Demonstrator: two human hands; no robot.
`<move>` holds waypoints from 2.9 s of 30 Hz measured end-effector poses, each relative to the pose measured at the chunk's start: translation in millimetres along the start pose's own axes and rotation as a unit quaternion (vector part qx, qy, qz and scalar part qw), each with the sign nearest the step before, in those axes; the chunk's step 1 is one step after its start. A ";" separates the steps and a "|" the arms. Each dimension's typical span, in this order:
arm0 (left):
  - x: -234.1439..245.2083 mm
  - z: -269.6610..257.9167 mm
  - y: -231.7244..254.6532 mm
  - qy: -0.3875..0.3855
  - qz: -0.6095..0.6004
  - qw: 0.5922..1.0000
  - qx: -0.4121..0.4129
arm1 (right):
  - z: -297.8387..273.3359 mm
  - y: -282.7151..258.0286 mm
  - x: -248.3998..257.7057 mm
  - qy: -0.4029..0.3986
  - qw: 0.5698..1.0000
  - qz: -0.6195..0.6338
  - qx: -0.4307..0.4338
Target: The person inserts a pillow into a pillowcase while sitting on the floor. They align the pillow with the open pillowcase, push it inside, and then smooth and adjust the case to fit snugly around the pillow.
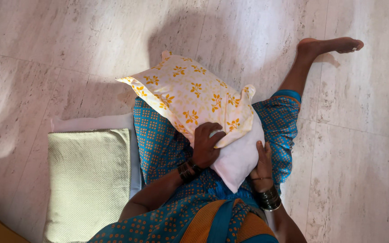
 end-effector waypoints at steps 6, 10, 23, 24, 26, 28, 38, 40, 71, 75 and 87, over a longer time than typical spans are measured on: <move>-47.8 35.1 -33.3 0.035 0.042 0.998 -0.011 | 54.3 -39.0 -44.3 -0.244 0.958 0.127 -0.085; -60.3 64.9 -60.0 0.088 0.061 0.993 -0.040 | 74.4 -90.6 -59.2 -0.250 0.958 0.102 0.096; -82.7 -24.2 -137.6 -0.272 -0.141 0.952 -0.010 | 173.5 -72.1 35.8 -0.149 0.965 0.178 0.126; -86.1 -15.7 -148.1 -0.303 -0.151 0.939 0.055 | 176.3 -79.8 24.8 -0.157 0.969 0.157 0.103; -87.9 4.9 -159.9 -0.359 -0.168 0.899 0.184 | 174.6 -90.8 5.8 -0.169 0.977 0.114 0.066; -68.8 53.4 -164.6 -0.315 -0.028 0.943 0.107 | 169.9 -90.8 -12.8 -0.175 0.980 0.073 0.051; -81.9 171.1 -151.5 -0.153 0.128 0.978 0.066 | 118.0 -47.4 -58.4 -0.190 0.975 -0.098 0.065; -78.0 162.4 -137.7 -0.154 0.085 0.982 0.066 | 107.9 -40.9 -65.1 -0.193 0.969 -0.130 0.085; 45.0 -16.5 -160.2 0.049 0.174 0.973 0.147 | -43.0 8.1 -215.2 -0.243 0.503 -0.711 0.427; 44.6 -34.2 -186.7 0.011 0.196 0.956 0.216 | -37.1 -13.2 -209.9 -0.387 0.547 -0.625 0.399; 31.0 -27.3 -134.0 0.049 0.049 0.987 0.146 | 145.8 6.2 -235.8 -0.152 0.452 -0.735 0.481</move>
Point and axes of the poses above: each hand's wrist, its own z-axis towards the middle knuckle, its own x-axis out of the back of the hand, y = z × x, the point moved 4 cm from there along z, towards the middle knuckle, and after that the axes turned 15 degrees about -x, right-handed, at the moved point
